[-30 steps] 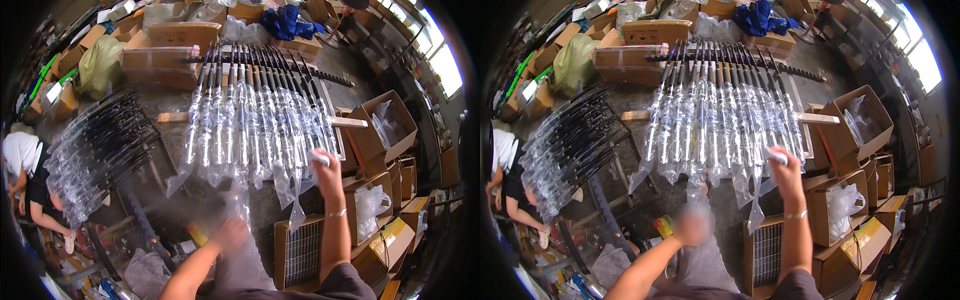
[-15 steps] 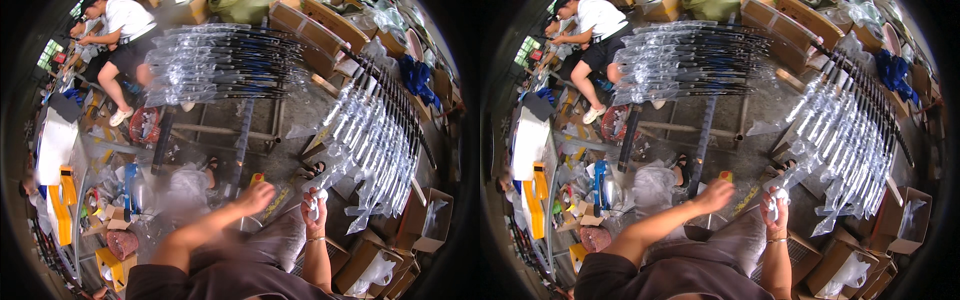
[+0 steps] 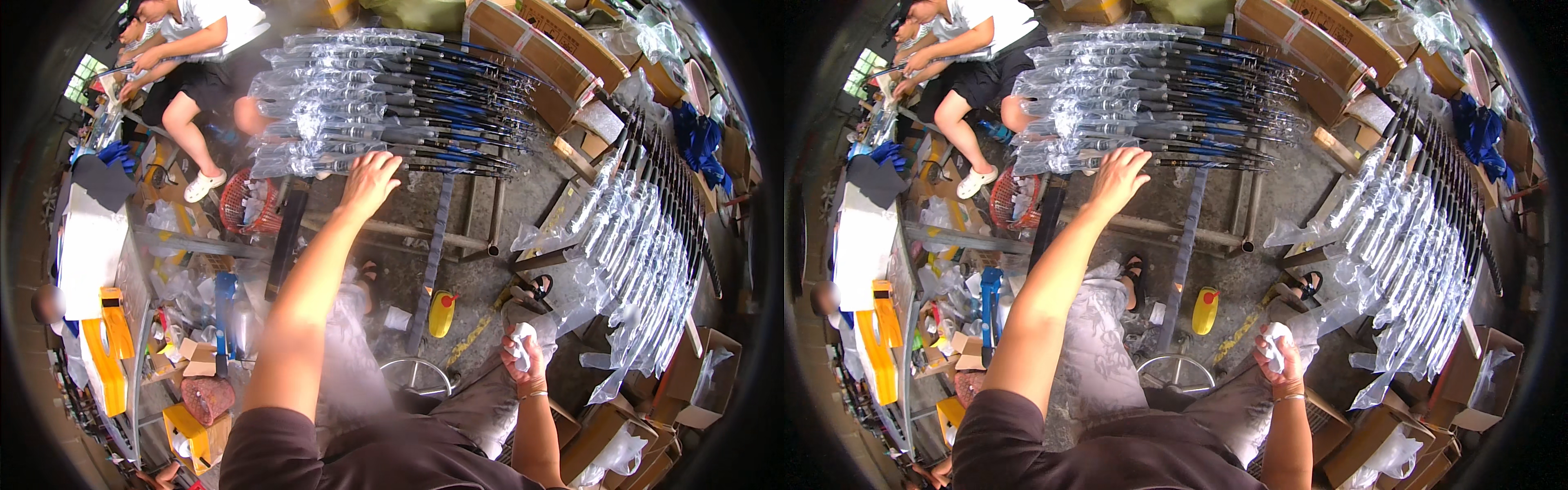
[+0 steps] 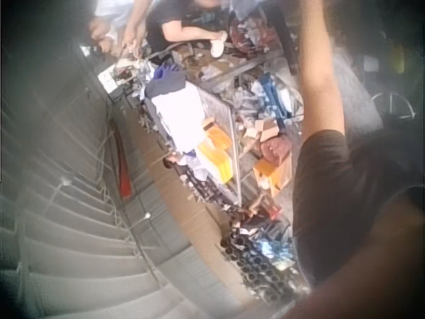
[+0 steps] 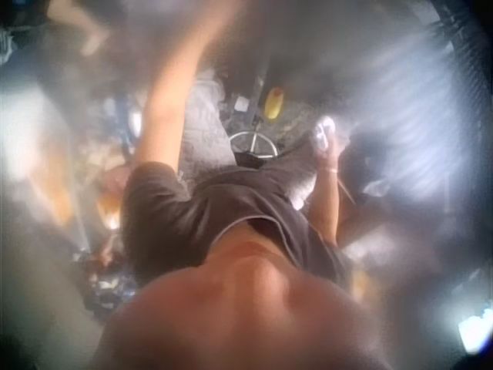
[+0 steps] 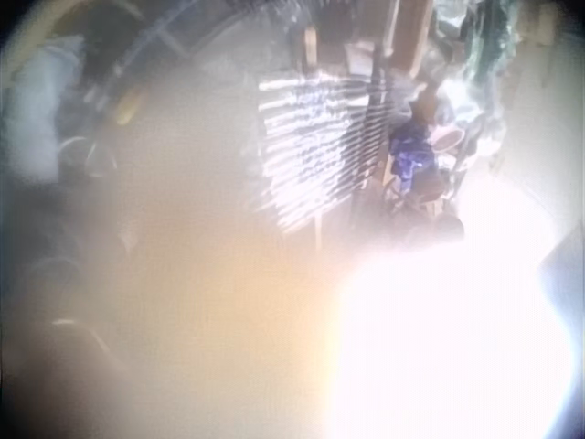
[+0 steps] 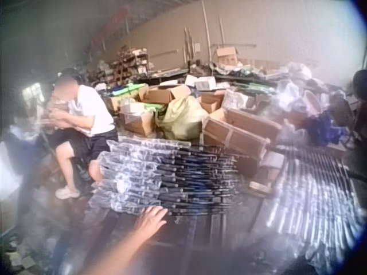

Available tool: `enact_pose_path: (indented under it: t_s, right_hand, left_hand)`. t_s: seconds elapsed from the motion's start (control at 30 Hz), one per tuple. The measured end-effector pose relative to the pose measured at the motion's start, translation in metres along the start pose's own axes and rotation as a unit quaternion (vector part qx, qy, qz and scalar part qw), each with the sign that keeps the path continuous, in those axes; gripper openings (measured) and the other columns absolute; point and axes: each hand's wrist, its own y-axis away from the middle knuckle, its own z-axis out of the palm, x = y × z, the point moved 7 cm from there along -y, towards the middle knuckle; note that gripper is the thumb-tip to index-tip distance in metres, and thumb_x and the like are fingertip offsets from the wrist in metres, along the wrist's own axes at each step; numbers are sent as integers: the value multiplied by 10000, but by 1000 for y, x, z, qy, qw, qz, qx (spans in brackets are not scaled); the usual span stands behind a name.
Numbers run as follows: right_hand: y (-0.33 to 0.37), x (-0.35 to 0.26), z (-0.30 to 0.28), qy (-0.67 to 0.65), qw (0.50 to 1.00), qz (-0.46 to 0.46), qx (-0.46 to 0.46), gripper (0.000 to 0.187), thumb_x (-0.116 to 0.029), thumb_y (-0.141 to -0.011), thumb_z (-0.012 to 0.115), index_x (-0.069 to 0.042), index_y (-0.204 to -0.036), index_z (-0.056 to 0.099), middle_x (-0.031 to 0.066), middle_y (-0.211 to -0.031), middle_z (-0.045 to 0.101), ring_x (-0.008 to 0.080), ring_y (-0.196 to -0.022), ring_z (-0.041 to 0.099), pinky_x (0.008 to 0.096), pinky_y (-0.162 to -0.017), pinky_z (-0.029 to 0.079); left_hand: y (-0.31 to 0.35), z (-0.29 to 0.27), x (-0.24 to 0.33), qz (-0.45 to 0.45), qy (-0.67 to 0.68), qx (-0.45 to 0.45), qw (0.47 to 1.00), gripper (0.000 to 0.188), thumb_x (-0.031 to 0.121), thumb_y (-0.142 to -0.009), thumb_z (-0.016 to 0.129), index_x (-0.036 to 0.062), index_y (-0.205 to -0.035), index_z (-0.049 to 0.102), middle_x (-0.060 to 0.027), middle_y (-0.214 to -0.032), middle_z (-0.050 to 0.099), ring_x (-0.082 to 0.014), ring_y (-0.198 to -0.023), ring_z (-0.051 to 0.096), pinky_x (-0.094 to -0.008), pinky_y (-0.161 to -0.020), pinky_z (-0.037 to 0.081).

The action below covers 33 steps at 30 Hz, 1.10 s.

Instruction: The person repeatedly wipes the handles and guides of fishing rods with a white cloth. They pick up rods from a rack, wipe them, and place them back. The process is repetitive and focused on cleaning the rods.

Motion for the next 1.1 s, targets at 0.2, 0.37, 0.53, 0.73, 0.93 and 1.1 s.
enact_pose_path:
  t_s: [0.2,0.37,0.53,0.73,0.93,1.1]
  right_hand:
    - [0,-2,-12,-33,999,11,20,393,-264,-849,680,-75,-1171,555,127,-1132,572,220,-882,536,269,-562,449]
    - [-2,-3,-14,-46,999,16,14,427,-322,-868,646,-79,-1204,540,124,-1151,554,232,-900,532,287,-580,456]
    - [-5,-2,-6,-25,999,21,10,423,-357,-891,607,-67,-1193,542,124,-1157,544,200,-893,494,260,-572,436]
    - [-5,-3,-11,-50,998,32,18,502,-386,-858,644,-54,-1216,525,123,-1144,551,236,-888,536,293,-577,459]
    - [-14,4,-6,77,997,-14,-3,537,-446,-841,649,-64,-1200,533,98,-1065,589,213,-877,549,279,-574,452]
    - [-29,25,135,355,925,-128,-36,754,-574,-731,718,-9,-1192,527,51,-1018,610,128,-873,599,260,-722,500]
  left_hand:
    - [11,15,-61,-63,-15,-20,998,338,140,-741,723,86,-1057,616,-56,-1047,599,-246,-1038,534,-391,-918,393]
    - [23,11,-82,-42,-17,0,999,324,88,-753,689,86,-1068,614,-82,-1034,582,-272,-1038,525,-400,-894,394]
    - [19,25,-86,-74,-78,-81,991,293,136,-769,686,98,-1046,599,-75,-1009,567,-259,-1056,505,-417,-893,380]
    - [26,17,-78,-20,-119,-79,990,240,175,-808,653,104,-1012,549,-85,-964,592,-274,-1072,523,-465,-937,356]
    - [29,-71,-2,77,-84,-19,993,265,119,-803,610,37,-1043,530,-114,-945,563,-295,-965,536,-405,-818,451]
    - [58,-122,101,114,-47,-35,992,211,123,-816,583,17,-977,497,-103,-822,531,-269,-775,563,-392,-671,473]
